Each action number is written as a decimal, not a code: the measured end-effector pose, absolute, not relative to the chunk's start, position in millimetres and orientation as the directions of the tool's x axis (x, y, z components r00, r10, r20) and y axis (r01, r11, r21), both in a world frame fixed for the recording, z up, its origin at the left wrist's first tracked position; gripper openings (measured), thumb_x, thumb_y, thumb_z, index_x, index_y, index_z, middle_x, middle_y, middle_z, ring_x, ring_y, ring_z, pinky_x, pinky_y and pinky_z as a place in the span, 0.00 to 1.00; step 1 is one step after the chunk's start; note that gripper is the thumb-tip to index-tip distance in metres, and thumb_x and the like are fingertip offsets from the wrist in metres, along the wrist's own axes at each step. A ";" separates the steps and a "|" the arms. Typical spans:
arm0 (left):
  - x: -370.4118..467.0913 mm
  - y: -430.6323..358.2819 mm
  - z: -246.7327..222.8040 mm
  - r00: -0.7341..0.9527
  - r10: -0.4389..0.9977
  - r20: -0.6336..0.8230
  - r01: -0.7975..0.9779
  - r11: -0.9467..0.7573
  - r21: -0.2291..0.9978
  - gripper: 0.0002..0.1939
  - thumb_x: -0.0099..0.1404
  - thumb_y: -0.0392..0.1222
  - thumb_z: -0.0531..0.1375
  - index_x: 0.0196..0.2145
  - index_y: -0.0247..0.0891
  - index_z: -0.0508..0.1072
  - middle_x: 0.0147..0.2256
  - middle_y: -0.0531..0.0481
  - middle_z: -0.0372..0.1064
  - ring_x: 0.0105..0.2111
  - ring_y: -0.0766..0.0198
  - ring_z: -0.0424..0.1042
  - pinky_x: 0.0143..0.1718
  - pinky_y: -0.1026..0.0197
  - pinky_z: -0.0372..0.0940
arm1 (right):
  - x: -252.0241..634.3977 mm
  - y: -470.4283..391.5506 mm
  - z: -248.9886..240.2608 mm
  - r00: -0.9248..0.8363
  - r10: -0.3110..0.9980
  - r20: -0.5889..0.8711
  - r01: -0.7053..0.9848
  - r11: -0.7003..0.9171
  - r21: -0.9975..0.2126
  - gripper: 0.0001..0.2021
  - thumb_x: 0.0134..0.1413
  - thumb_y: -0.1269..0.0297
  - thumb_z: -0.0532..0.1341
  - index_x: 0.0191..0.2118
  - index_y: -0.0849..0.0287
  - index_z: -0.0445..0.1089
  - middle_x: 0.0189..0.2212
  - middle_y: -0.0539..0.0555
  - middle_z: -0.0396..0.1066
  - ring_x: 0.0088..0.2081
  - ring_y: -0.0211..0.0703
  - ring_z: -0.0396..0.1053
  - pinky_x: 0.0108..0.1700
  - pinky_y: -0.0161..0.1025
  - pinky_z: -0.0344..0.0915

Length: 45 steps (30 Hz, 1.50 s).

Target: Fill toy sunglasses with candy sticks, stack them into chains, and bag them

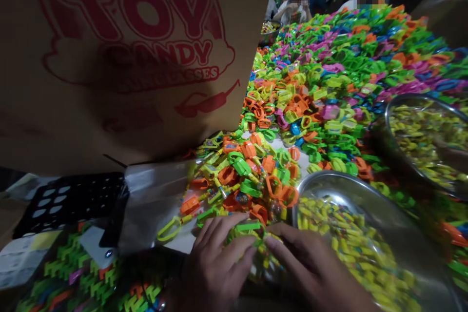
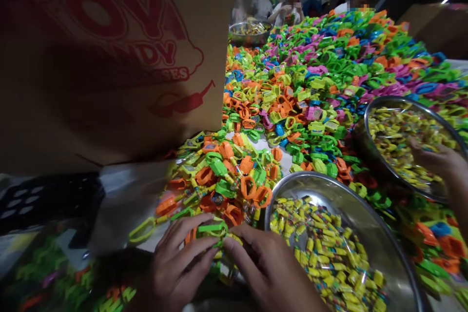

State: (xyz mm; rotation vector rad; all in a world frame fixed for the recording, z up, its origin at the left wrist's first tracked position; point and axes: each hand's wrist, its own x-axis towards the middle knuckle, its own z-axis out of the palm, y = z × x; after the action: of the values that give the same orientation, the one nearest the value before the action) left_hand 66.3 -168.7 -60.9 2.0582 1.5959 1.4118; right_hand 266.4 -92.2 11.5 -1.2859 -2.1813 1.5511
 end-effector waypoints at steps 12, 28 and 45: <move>29.7 -193.7 -70.6 -0.103 0.844 0.527 0.740 -0.289 0.607 0.12 0.77 0.35 0.60 0.55 0.44 0.76 0.62 0.42 0.72 0.61 0.54 0.71 0.63 0.49 0.68 | 245.9 -71.2 33.5 -0.740 0.657 -0.143 0.608 0.563 -0.561 0.10 0.74 0.64 0.56 0.39 0.53 0.72 0.36 0.53 0.78 0.35 0.43 0.78 0.37 0.37 0.74; -66.5 -242.7 -127.5 0.019 0.956 0.293 0.992 -0.053 0.111 0.21 0.78 0.33 0.51 0.55 0.49 0.80 0.55 0.48 0.80 0.54 0.51 0.80 0.57 0.50 0.74 | 169.5 -45.2 -3.7 -0.534 0.820 -0.205 0.837 0.547 0.011 0.10 0.77 0.59 0.55 0.45 0.55 0.71 0.29 0.56 0.79 0.29 0.52 0.79 0.28 0.40 0.42; -80.4 -232.0 -123.7 -0.013 0.934 0.357 0.969 -0.076 0.234 0.19 0.81 0.46 0.56 0.65 0.46 0.75 0.57 0.46 0.82 0.52 0.56 0.83 0.55 0.56 0.78 | 260.8 -78.4 -0.2 -0.457 0.888 0.055 0.850 0.455 -0.266 0.25 0.78 0.42 0.49 0.43 0.49 0.80 0.28 0.52 0.82 0.24 0.48 0.79 0.25 0.38 0.61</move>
State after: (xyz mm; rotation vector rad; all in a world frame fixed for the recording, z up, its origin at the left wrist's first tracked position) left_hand -80.4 -232.0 -123.7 2.2623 2.1897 0.6938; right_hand 260.8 -78.4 -0.2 -1.5208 -2.5155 0.2986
